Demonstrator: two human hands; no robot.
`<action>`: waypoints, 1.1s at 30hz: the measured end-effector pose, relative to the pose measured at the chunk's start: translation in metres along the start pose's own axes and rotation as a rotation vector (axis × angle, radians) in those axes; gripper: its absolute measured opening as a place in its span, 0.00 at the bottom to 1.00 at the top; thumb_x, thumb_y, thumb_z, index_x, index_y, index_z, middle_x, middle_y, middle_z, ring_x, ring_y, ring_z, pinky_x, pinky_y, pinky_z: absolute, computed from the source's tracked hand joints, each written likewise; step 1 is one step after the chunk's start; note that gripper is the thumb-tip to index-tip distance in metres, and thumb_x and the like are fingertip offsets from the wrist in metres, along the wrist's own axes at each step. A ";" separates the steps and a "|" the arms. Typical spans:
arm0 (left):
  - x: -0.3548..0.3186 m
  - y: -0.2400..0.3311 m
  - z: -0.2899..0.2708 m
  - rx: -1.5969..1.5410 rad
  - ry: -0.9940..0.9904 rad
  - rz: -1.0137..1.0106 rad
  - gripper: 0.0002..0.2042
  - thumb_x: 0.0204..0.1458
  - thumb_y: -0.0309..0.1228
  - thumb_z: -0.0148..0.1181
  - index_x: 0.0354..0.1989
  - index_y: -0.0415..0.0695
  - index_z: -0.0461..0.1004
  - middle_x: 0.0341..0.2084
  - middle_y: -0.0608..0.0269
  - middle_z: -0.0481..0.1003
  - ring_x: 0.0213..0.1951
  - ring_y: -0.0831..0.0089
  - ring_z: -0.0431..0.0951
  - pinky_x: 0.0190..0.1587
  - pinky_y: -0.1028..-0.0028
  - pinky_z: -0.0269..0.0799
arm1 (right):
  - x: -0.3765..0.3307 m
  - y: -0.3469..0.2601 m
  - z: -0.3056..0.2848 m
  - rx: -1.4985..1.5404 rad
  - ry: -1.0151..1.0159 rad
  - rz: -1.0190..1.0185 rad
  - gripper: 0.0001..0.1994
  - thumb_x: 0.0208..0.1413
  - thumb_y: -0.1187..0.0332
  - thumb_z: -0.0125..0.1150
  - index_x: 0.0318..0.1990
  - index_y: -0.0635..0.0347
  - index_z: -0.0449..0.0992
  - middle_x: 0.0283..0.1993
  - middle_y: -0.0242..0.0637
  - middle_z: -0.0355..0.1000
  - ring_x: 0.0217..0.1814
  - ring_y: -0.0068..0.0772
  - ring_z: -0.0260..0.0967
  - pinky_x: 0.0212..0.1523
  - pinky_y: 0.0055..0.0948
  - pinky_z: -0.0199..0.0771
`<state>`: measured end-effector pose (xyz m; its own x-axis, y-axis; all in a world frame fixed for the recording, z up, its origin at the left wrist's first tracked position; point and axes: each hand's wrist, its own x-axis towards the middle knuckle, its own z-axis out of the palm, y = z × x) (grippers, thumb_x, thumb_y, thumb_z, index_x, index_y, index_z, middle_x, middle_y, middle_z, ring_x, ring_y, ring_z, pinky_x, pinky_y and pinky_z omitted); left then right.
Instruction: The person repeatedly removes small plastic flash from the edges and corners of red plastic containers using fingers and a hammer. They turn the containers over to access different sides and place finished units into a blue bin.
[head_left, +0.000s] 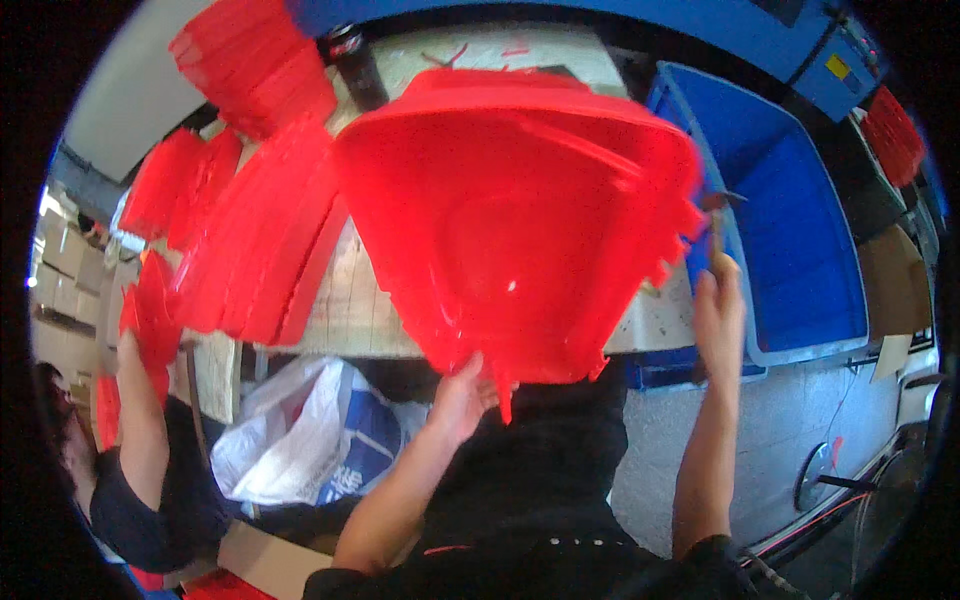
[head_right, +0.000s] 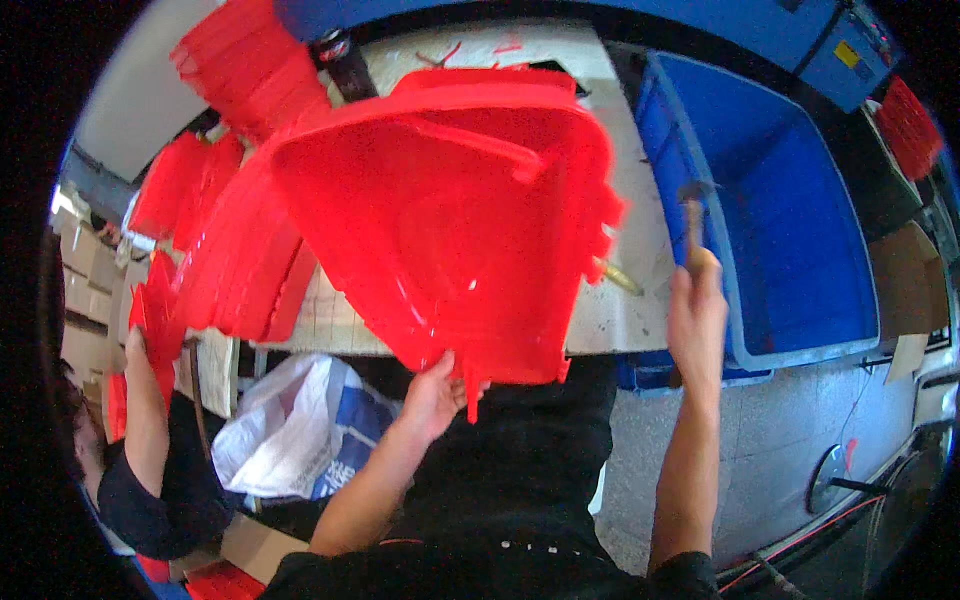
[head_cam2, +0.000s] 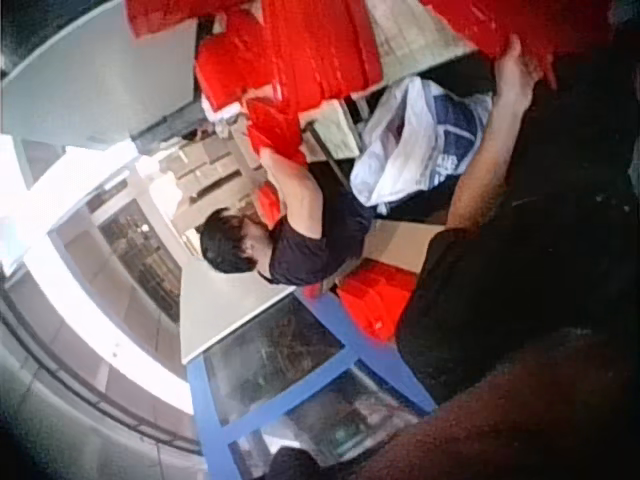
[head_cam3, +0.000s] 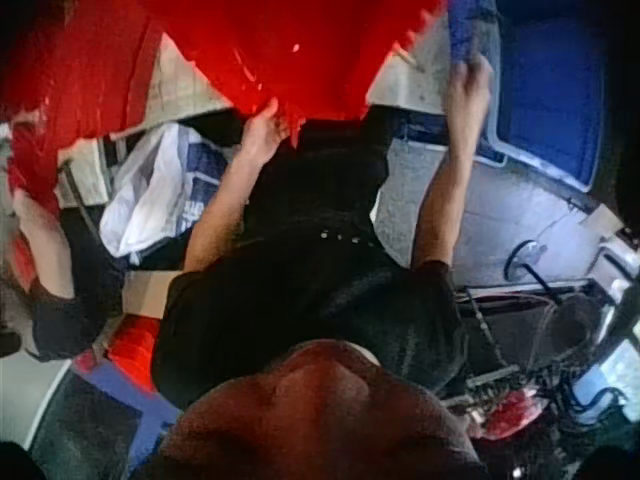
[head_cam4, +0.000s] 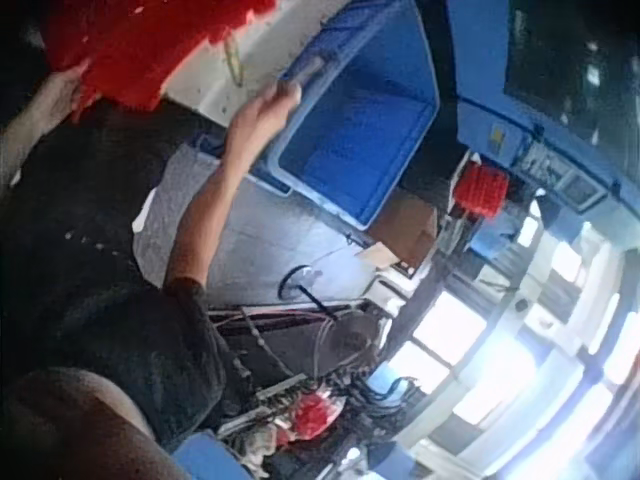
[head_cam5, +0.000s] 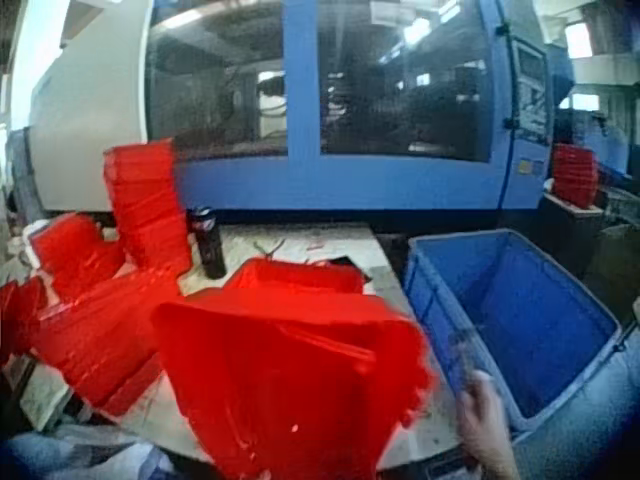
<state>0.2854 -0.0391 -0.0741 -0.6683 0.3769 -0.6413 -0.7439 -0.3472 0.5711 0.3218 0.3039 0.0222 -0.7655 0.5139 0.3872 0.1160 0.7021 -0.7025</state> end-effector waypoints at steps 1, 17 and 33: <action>-0.004 -0.005 0.002 -0.027 0.009 0.026 0.23 0.65 0.47 0.50 0.59 0.40 0.66 0.48 0.48 0.78 0.45 0.55 0.81 0.46 0.58 0.78 | 0.022 0.015 0.019 -0.098 -0.048 0.046 0.15 0.65 0.69 0.52 0.56 0.65 0.65 0.45 0.59 0.75 0.45 0.60 0.76 0.42 0.48 0.75; -0.050 -0.020 0.052 -0.492 -0.074 -0.197 0.22 0.65 0.48 0.46 0.52 0.40 0.71 0.44 0.51 0.78 0.48 0.61 0.78 0.49 0.62 0.73 | -0.034 -0.097 0.070 0.117 -0.646 -0.858 0.13 0.50 0.78 0.60 0.45 0.59 0.78 0.50 0.44 0.74 0.57 0.47 0.72 0.59 0.49 0.70; -0.018 0.150 -0.009 1.942 -0.309 1.010 0.20 0.53 0.48 0.63 0.43 0.43 0.80 0.47 0.60 0.78 0.54 0.61 0.73 0.60 0.57 0.62 | 0.046 -0.050 0.106 -0.373 -0.303 -0.231 0.09 0.55 0.76 0.63 0.44 0.59 0.78 0.47 0.47 0.76 0.50 0.46 0.75 0.45 0.40 0.78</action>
<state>0.1860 -0.1056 0.0188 -0.5569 0.8271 0.0754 0.7923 0.5018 0.3471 0.2137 0.2409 0.0120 -0.9397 0.1990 0.2783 0.0979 0.9359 -0.3385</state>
